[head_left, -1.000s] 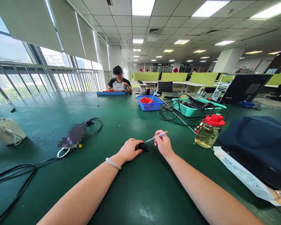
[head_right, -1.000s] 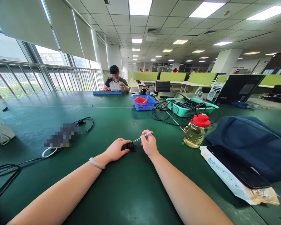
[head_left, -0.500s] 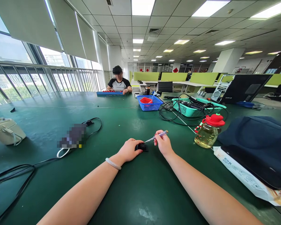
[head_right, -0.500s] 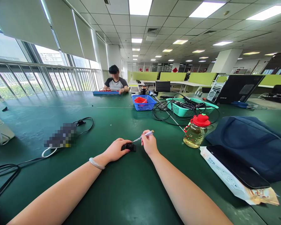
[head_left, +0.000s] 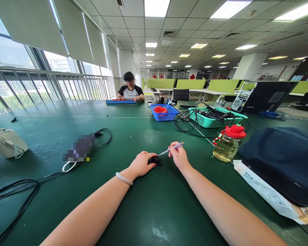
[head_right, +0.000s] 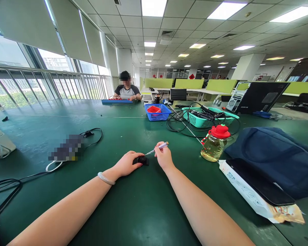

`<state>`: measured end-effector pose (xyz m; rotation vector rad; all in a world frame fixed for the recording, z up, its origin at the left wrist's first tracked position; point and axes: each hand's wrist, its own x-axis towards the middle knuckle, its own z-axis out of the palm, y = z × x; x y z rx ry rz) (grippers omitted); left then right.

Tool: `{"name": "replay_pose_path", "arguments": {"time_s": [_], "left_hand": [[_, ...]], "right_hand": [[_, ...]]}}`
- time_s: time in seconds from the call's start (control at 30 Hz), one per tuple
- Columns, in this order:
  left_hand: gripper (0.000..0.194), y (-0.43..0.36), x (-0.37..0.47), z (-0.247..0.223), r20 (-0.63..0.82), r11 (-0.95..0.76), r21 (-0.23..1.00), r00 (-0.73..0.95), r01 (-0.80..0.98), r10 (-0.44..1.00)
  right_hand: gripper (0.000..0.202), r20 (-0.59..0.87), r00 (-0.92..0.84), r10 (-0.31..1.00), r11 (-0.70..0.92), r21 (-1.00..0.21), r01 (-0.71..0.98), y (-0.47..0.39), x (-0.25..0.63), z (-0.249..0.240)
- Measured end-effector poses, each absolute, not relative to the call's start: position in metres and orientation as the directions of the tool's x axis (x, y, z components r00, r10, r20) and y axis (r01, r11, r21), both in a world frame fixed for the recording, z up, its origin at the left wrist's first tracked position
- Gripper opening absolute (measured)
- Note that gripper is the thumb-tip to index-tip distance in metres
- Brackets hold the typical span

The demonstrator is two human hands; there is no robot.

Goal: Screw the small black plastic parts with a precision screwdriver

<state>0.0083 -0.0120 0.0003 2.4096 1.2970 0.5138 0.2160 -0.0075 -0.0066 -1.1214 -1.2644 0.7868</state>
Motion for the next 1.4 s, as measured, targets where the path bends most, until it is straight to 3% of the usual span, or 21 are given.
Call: {"name": "replay_pose_path", "arguments": {"time_s": [0.4, 0.8, 1.07, 1.4], "left_hand": [[0.044, -0.011, 0.007, -0.001, 0.153, -0.525, 0.463, 0.519, 0.714, 0.841], [0.045, -0.012, 0.008, 0.001, 0.139, -0.519, 0.465, 0.519, 0.717, 0.843], [0.046, -0.011, 0.008, 0.0, 0.141, -0.516, 0.457, 0.514, 0.725, 0.846], [0.045, -0.013, 0.009, 0.002, 0.138, -0.505, 0.458, 0.503, 0.732, 0.853]], "right_hand": [[0.037, 0.351, 0.103, 0.931, 0.35, -0.936, 0.028, -0.003, 0.22, -0.008], [0.059, 0.355, 0.217, 0.909, 0.356, -0.934, 0.035, 0.001, 0.221, -0.013], [0.087, 0.391, 0.285, 0.875, 0.381, -0.92, 0.092, -0.006, 0.217, -0.008], [0.065, 0.463, 0.217, 0.859, 0.45, -0.886, 0.111, -0.009, 0.216, -0.007]]}}
